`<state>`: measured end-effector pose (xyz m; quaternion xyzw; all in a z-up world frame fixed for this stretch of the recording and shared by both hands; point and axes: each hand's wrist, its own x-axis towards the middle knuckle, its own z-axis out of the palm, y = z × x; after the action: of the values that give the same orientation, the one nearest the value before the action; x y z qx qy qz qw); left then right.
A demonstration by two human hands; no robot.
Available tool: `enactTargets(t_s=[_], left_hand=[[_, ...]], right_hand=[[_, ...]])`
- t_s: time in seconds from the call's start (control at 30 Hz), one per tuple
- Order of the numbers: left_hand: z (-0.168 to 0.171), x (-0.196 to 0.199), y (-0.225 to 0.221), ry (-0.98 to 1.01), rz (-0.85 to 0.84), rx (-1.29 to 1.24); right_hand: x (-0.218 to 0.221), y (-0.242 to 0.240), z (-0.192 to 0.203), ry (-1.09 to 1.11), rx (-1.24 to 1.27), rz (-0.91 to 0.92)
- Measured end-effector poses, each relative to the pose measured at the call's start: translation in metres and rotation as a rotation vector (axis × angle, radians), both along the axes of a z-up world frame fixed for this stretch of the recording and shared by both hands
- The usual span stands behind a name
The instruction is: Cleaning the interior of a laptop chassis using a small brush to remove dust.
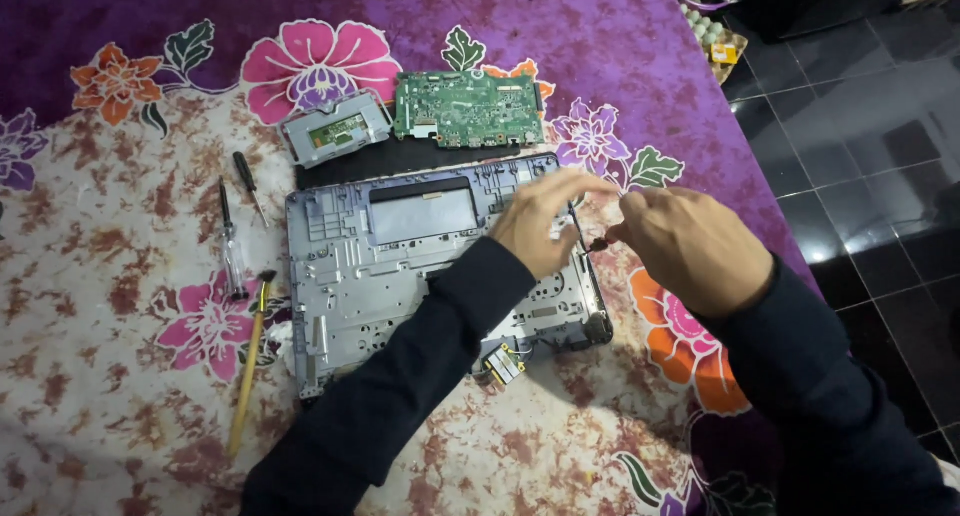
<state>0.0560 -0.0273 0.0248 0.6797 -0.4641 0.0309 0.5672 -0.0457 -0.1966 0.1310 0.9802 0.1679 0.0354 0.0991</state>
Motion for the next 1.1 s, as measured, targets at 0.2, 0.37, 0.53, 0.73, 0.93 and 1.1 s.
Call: enactTargets(t_s=[0.2,0.37,0.53,0.73,0.93,1.1], left_hand=[[-0.036,0.007,-0.003,-0.158,0.272,0.337],[-0.039,0.006,-0.003,-0.127,0.287,0.471],[-0.03,0.002,0.0,-0.103,0.308,0.482],[-0.028,0.002,-0.001,-0.097,0.318,0.562],[-0.02,0.0,0.001,-0.081,0.31,0.574],[-0.026,0.002,-0.001,-0.073,0.3,0.584]], right_hand=[[0.004,0.014,0.011,0.11,-0.144,-0.258],[0.001,0.018,0.013,0.126,-0.131,-0.235],[0.004,0.019,0.015,0.127,-0.017,-0.142],[0.013,0.004,0.007,0.212,0.058,-0.072],[0.021,0.011,0.02,0.27,-0.035,-0.267],[0.025,0.012,0.01,0.276,-0.15,-0.363]])
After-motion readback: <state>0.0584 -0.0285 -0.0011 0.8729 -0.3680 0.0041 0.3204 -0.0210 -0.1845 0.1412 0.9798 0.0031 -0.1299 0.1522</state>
